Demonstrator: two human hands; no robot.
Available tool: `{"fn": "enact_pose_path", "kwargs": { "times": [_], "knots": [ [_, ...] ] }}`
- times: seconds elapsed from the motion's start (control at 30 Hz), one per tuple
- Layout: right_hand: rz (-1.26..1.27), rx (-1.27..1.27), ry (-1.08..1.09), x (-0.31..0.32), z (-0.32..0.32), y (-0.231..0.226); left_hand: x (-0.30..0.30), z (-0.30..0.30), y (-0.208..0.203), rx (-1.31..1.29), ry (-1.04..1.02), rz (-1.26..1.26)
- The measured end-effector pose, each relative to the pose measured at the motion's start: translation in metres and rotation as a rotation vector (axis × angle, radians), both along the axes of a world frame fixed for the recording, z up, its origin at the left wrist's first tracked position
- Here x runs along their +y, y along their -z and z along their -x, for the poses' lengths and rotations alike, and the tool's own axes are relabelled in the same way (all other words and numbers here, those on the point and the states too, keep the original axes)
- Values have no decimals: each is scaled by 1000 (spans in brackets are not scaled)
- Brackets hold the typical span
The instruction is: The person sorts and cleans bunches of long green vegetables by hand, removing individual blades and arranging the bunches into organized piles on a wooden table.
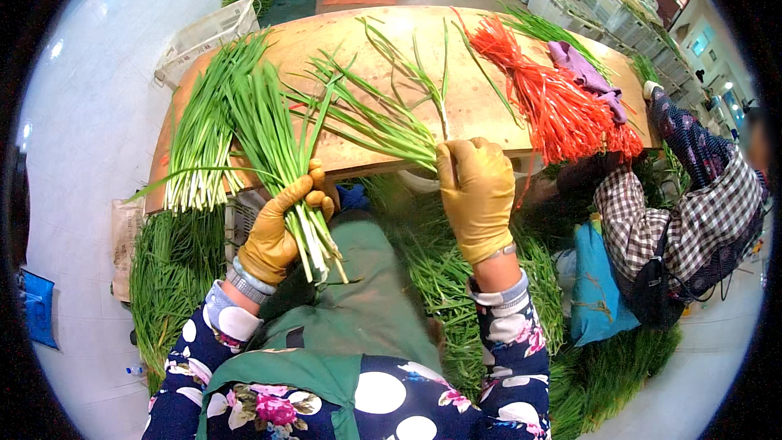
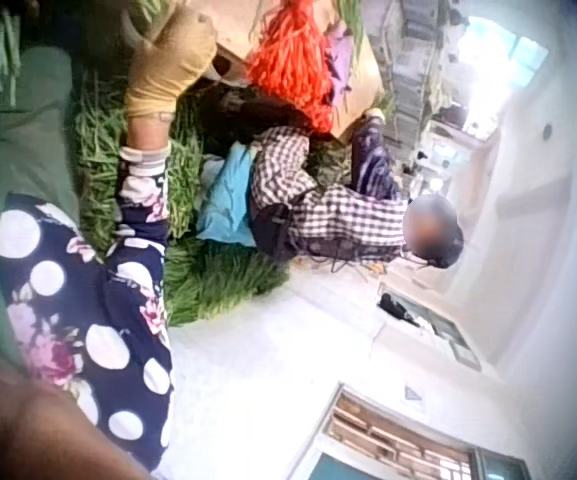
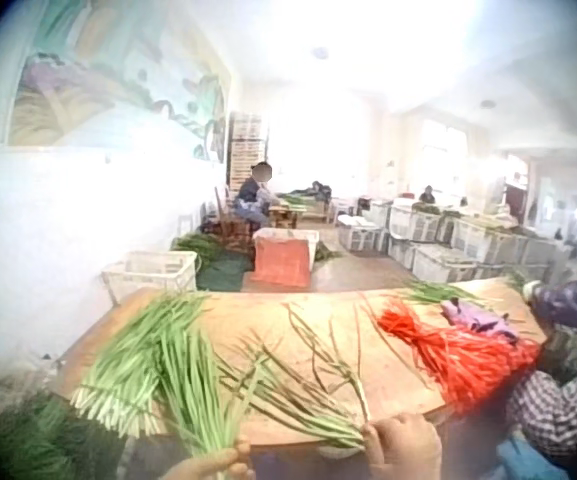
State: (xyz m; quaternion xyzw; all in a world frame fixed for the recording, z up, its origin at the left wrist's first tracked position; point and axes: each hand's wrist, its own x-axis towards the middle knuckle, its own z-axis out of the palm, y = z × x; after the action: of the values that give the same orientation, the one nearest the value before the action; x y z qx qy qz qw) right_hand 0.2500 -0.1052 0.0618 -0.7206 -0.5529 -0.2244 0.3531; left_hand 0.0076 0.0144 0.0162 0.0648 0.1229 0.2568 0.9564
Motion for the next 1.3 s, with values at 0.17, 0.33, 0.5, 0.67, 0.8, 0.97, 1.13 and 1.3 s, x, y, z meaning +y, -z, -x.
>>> {"fn": "enact_pose_path", "kwargs": {
  "times": [0.17,0.33,0.5,0.67,0.8,0.97,1.13,1.3],
  "knots": [
    [377,17,190,-5,-5,9,-1,0,11,27,22,56],
    [185,919,-213,-8,-22,47,-4,-6,4,87,21,16],
    [194,898,-169,-9,-4,35,-4,-3,4,140,-3,-4],
    [243,891,-196,-11,0,46,-6,-5,2,148,6,-51],
    [8,214,-120,-10,16,14,-6,-6,1,199,14,-114],
    [92,-170,-184,-13,67,1,-15,-22,-12,222,33,-219],
    [266,-154,-235,-21,88,20,-10,-28,-2,385,73,-335],
    [267,113,-313,-38,93,21,-4,-17,25,562,-115,-759]
  ]
}}
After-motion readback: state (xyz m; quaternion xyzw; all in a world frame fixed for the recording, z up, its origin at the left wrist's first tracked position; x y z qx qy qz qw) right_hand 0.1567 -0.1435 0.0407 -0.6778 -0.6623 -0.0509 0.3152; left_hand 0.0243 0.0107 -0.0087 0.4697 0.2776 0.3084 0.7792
